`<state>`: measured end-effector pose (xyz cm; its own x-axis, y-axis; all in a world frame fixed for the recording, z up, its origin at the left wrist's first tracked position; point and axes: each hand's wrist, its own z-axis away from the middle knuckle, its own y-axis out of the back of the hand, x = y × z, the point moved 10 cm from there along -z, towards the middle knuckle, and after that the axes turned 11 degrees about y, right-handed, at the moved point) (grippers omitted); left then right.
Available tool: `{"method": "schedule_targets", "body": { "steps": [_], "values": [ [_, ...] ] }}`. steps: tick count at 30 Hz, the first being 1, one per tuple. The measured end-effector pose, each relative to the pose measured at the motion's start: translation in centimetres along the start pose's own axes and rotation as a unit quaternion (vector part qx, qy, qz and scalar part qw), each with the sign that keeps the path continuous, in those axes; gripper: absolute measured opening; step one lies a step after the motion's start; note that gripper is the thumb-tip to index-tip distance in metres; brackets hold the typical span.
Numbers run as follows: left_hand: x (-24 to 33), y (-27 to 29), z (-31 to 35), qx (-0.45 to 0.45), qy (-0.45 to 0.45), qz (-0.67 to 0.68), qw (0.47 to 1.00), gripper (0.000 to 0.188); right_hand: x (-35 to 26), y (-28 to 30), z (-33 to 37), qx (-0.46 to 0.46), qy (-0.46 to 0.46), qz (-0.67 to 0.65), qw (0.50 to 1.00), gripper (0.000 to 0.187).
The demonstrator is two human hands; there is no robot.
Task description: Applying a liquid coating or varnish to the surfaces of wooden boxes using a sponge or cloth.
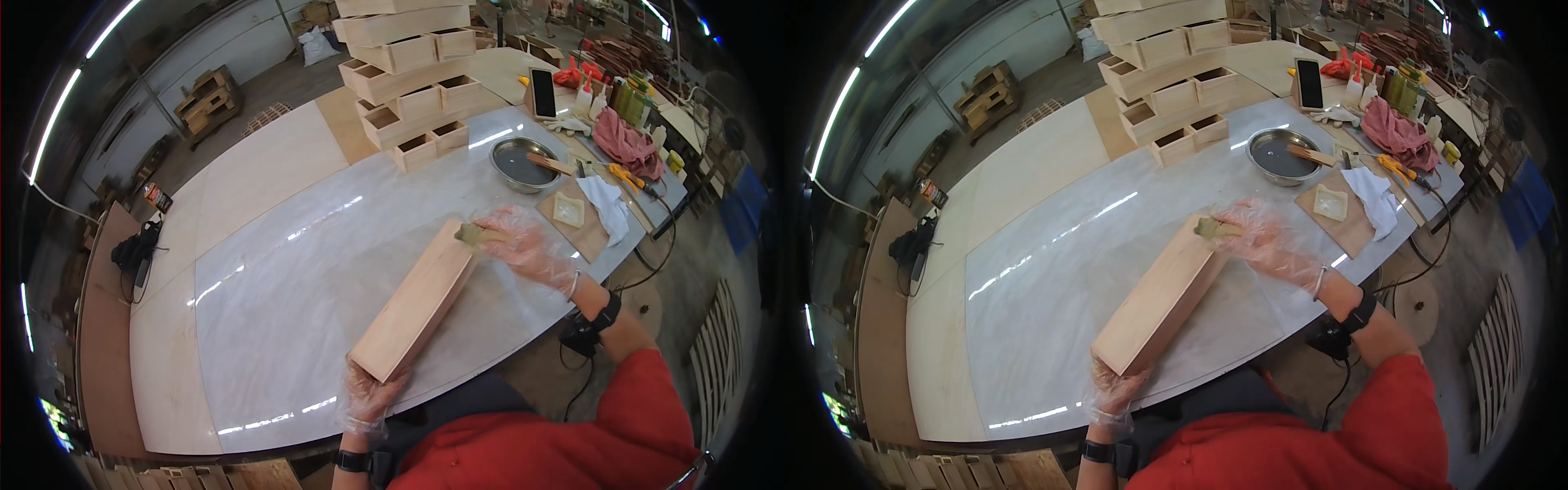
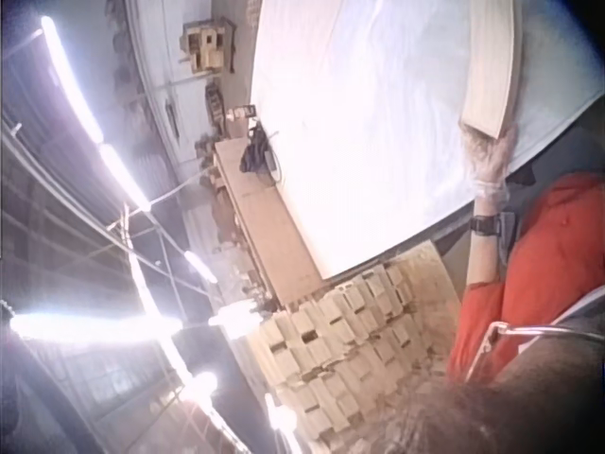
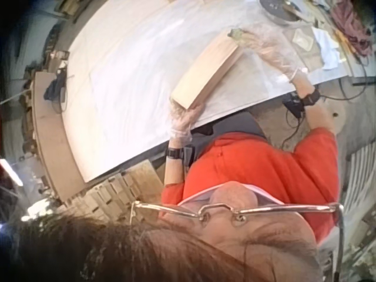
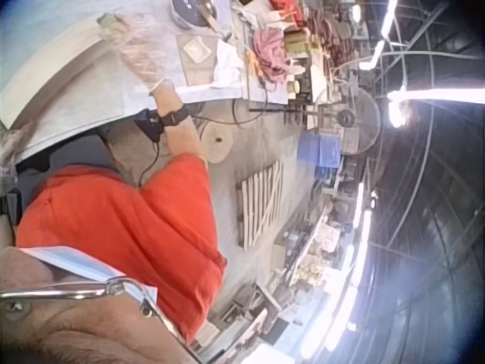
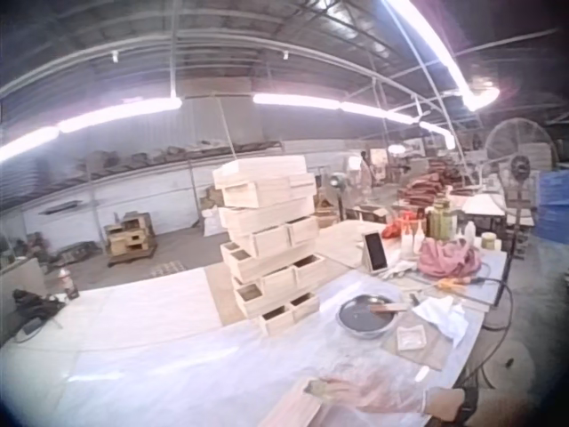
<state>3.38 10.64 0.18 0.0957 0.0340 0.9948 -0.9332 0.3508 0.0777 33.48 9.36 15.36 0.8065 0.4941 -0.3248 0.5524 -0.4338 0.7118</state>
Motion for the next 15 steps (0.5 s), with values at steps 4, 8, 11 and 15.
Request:
{"method": "schedule_targets", "body": {
  "steps": [4,8,11,15],
  "values": [
    [0.1,-0.2,-0.1,0.005,-0.012,-0.06,0.998,0.07,-2.4,-4.0,0.8,-0.056,0.038,0.046,0.997,0.036],
    [-0.1,-0.7,-0.1,-0.041,0.012,0.034,0.998,0.068,-12.8,-7.6,0.0,-0.124,0.151,-0.004,0.981,0.033],
    [-0.4,-0.4,-0.1,-0.046,-0.003,0.054,0.997,0.067,-10.2,-7.7,-0.2,-0.118,0.134,0.076,0.981,0.028],
    [0.5,-0.8,-0.1,-0.034,0.004,0.037,0.999,0.065,0.2,-6.1,-0.1,-0.067,0.051,0.209,0.974,0.028]
  ]
}}
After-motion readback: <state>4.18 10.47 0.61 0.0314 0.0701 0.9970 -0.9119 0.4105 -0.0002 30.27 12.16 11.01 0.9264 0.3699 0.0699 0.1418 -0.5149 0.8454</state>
